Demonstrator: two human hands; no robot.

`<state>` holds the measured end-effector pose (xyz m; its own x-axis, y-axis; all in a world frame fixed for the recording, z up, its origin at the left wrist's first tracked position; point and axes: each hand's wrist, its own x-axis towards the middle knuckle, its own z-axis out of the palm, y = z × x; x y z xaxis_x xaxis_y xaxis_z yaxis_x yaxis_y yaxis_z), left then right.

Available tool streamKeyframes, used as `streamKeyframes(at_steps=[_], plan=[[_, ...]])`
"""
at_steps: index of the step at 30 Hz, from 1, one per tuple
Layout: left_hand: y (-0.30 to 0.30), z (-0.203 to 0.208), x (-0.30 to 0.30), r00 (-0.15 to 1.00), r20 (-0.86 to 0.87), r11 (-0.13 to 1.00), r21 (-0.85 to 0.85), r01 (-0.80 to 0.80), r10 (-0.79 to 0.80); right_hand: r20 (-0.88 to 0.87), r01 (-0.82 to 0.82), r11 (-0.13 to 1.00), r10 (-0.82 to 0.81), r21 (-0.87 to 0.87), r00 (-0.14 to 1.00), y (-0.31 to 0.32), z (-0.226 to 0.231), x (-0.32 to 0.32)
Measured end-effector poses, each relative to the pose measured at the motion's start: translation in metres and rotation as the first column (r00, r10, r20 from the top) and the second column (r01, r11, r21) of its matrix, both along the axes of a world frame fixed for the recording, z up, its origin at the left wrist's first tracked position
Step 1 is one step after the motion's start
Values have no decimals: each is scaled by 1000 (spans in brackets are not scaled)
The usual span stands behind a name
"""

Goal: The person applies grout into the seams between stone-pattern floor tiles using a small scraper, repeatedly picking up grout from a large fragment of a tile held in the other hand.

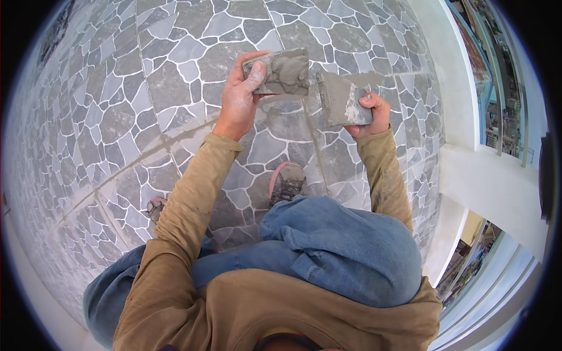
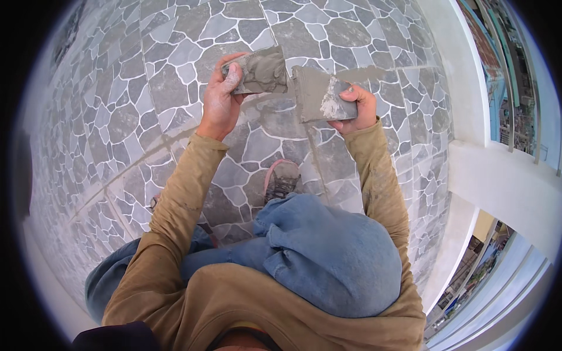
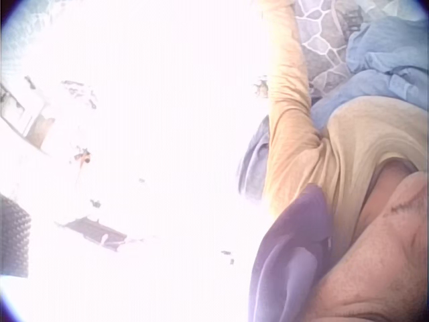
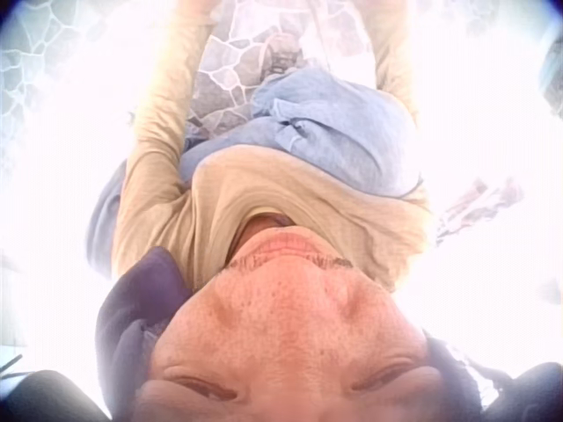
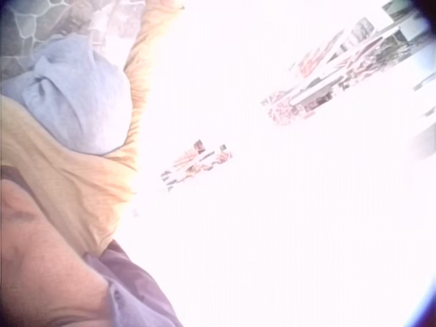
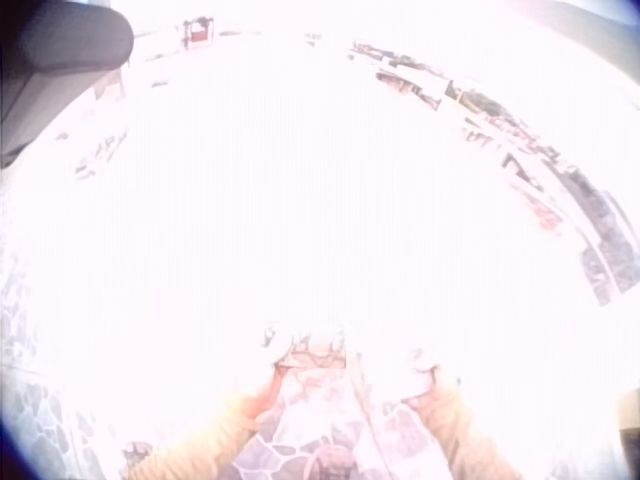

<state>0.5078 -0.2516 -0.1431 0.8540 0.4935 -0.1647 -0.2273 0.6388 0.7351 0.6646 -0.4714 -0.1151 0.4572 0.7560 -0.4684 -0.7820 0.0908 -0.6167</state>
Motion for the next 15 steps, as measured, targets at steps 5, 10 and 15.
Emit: streamKeyframes(at_steps=[5,10,15], plan=[[1,-3,3,1000,29,986,166,0,-5,15,-59,998,60,-24,998,0,-8,7],[1,-6,-1,998,39,915,402,36,-56,9,-6,988,8,-155,1000,1,-15,14],[-5,-16,-9,974,-35,960,-177,216,-225,405,178,939,-46,-294,913,14,-5,20]])
